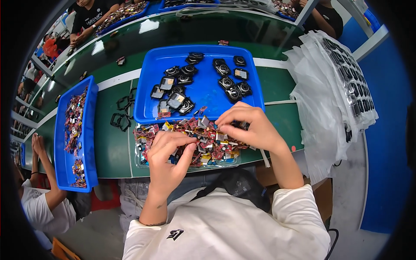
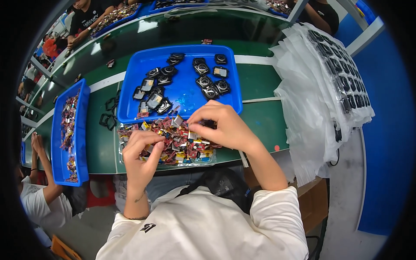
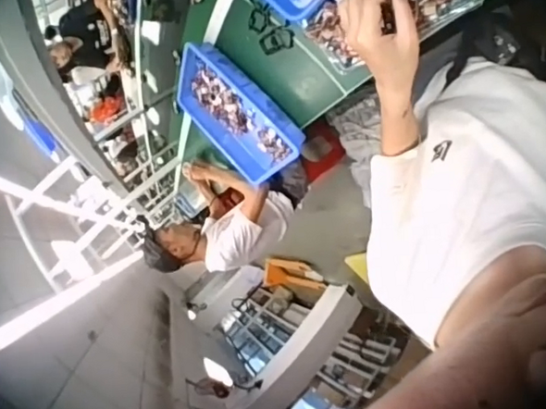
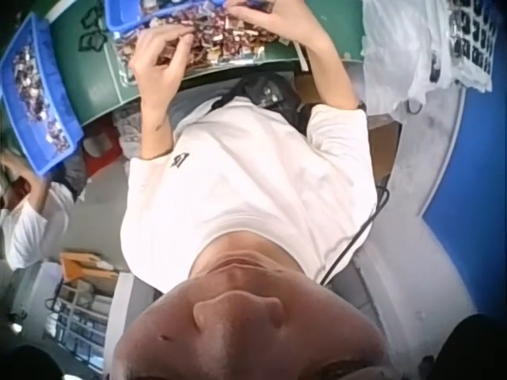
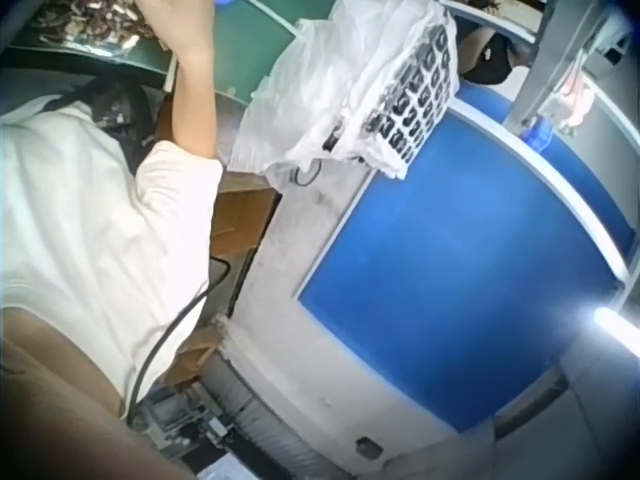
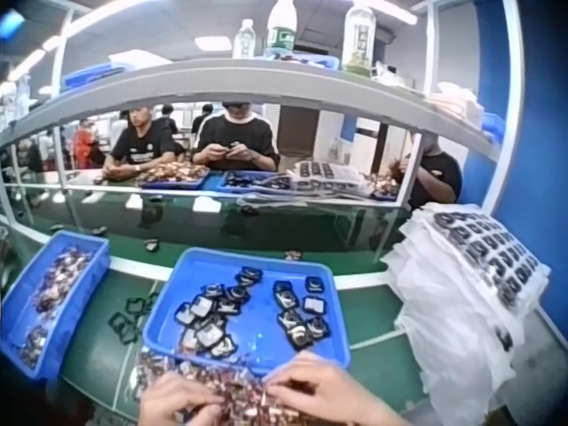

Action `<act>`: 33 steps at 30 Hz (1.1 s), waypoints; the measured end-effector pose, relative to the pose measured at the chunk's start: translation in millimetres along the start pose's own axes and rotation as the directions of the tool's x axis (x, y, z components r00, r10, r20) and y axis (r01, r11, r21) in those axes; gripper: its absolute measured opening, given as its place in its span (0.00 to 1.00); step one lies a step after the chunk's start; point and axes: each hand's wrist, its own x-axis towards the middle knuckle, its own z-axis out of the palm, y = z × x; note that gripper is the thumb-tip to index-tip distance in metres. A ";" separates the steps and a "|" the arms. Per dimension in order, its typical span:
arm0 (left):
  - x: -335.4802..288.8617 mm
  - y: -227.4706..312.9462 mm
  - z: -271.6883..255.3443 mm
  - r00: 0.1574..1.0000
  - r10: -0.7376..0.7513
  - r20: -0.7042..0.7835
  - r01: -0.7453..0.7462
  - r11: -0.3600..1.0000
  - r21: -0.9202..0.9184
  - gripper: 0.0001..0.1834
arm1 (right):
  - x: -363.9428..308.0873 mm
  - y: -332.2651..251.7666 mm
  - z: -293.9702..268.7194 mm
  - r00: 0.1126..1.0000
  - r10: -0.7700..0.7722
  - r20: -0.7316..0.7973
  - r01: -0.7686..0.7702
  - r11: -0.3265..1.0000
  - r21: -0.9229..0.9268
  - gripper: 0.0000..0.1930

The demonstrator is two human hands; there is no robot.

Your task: Manually assemble small electronic components and adhesive parts onto a plastic housing.

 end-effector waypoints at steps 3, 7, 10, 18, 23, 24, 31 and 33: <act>-1.1 0.4 1.5 0.999 -0.047 -0.010 0.046 0.998 -0.030 0.06 | -0.9 -2.4 1.1 0.975 0.221 -0.014 -0.202 0.912 0.357 0.06; 3.5 2.3 -0.2 1.000 0.025 -0.018 -0.026 0.998 -0.055 0.07 | -0.7 -8.7 5.8 0.969 0.225 -0.101 -0.112 0.765 0.635 0.12; 10.8 7.7 -4.7 0.992 0.120 -0.024 -0.122 0.989 -0.078 0.09 | -4.6 -29.2 9.7 0.977 0.205 0.055 -0.179 0.660 0.730 0.20; 25.4 12.8 -13.4 0.933 0.343 0.113 -0.338 0.939 -0.060 0.12 | -6.8 -49.2 11.7 0.977 0.015 0.212 -0.134 0.817 0.561 0.28; 23.6 16.3 -11.9 0.927 0.286 0.242 -0.285 0.958 -0.039 0.09 | -10.1 -64.0 10.8 0.979 -0.032 0.203 -0.020 0.968 0.252 0.32; 22.2 17.8 -10.7 0.927 0.285 0.243 -0.284 0.958 -0.040 0.09 | -11.9 -65.5 13.6 0.982 -0.132 0.134 0.107 0.978 0.180 0.33; 11.8 23.8 -12.2 0.982 0.070 0.176 -0.060 0.996 -0.063 0.10 | -12.0 -61.0 12.4 0.974 -0.058 0.218 -0.011 0.953 0.302 0.31; 10.5 27.5 -20.1 0.967 0.106 0.232 -0.082 0.990 -0.112 0.14 | -14.5 -56.9 12.0 0.970 -0.031 0.242 -0.061 0.930 0.363 0.30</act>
